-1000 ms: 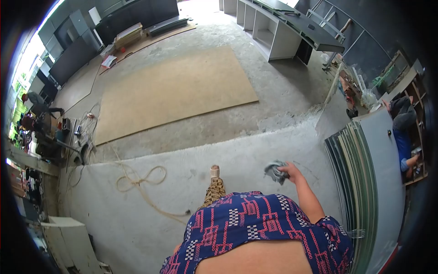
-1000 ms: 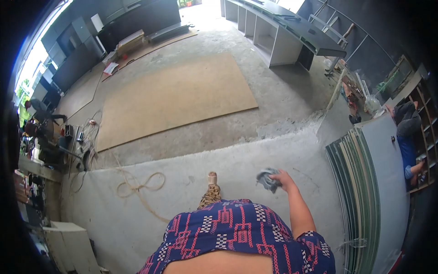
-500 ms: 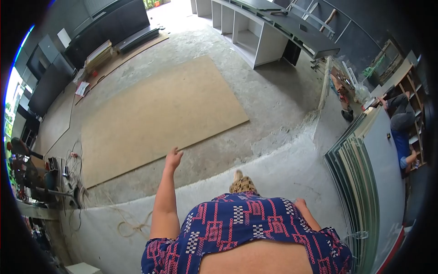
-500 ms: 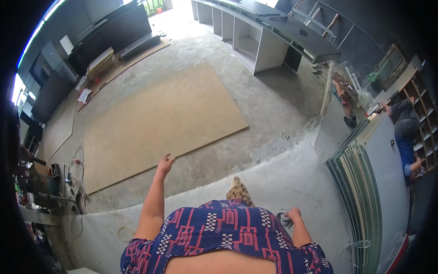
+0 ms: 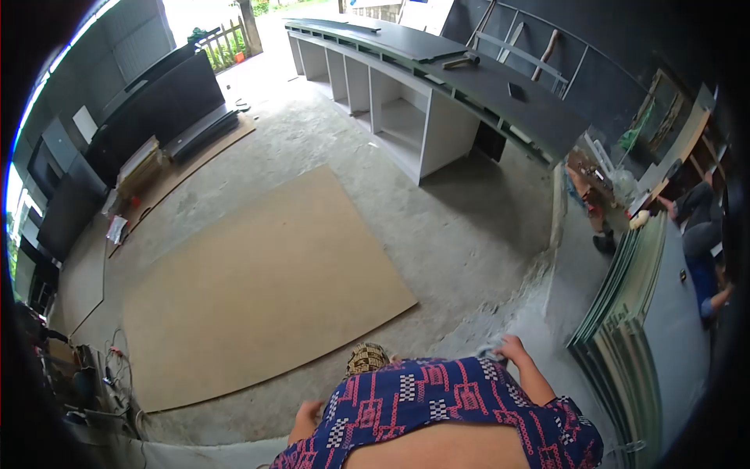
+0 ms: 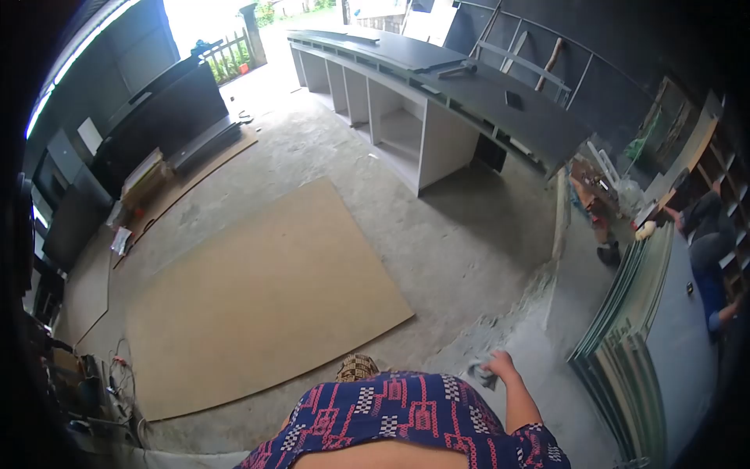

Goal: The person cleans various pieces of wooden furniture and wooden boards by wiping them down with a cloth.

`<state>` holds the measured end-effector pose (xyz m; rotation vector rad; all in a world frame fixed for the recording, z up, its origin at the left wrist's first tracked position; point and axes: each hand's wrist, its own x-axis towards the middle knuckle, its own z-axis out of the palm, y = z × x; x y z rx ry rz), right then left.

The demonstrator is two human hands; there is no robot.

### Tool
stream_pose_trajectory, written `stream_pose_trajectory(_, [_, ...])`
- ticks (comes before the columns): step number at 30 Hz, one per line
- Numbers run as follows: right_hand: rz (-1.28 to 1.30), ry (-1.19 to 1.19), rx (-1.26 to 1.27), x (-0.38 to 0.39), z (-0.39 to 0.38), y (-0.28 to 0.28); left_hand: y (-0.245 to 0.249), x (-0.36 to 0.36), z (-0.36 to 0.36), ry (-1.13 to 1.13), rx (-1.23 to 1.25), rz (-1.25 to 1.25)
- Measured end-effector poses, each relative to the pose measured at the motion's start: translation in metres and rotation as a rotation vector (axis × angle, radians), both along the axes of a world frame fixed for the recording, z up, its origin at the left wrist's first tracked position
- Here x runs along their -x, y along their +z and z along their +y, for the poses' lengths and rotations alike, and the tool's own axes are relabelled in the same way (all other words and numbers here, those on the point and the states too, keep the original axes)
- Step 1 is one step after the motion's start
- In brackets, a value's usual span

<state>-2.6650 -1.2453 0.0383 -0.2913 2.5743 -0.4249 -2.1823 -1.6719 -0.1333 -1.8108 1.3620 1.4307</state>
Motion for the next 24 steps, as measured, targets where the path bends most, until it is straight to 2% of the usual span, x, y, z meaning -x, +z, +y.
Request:
stream_pose_trajectory(1, [0.077,0.065,0.061,-0.003,-0.034,0.053,-0.001,0.001,0.008,0.067,-0.063,-0.033])
stream_pose_trajectory(4, [0.214,0.118,0.307,0.067,-0.134,0.127,-0.002,0.04,-0.002,0.133,-0.148,-0.099])
stream_pose_trajectory(8, [0.239,0.081,0.495,0.14,-0.174,0.168,-0.028,0.105,-0.046,0.09,-0.182,-0.127])
stream_pose_trajectory(11, [0.301,0.052,0.528,0.192,-0.2,0.186,-0.045,0.222,-0.13,-0.027,-0.07,0.012])
stream_pose_trajectory(13, [0.412,0.112,0.525,0.231,-0.217,0.206,-0.002,0.335,-0.203,-0.244,0.073,0.205])
stream_pose_trajectory(14, [0.436,0.113,0.542,0.247,-0.228,0.223,0.006,0.388,-0.23,-0.237,0.184,0.261])
stream_pose_trajectory(16, [0.425,0.062,0.597,0.266,-0.229,0.26,0.075,0.489,-0.271,-0.612,0.457,0.343])
stream_pose_trajectory(17, [0.423,0.006,0.644,0.28,-0.231,0.269,0.079,0.539,-0.297,-0.729,0.593,0.424])
stream_pose_trajectory(18, [0.455,-0.014,0.708,0.294,-0.232,0.28,0.113,0.586,-0.313,-0.732,0.61,0.492])
stream_pose_trajectory(19, [0.502,-0.038,0.737,0.309,-0.232,0.293,0.119,0.632,-0.331,-0.711,0.64,0.607])
stream_pose_trajectory(21, [0.592,-0.077,0.792,0.334,-0.231,0.323,0.179,0.707,-0.336,-0.662,0.703,0.814])
stream_pose_trajectory(23, [0.749,-0.055,0.757,0.352,-0.229,0.361,0.27,0.754,-0.303,-0.605,0.639,0.978])
stream_pose_trajectory(24, [0.825,-0.042,0.739,0.364,-0.231,0.375,0.297,0.778,-0.289,-0.584,0.579,1.049])
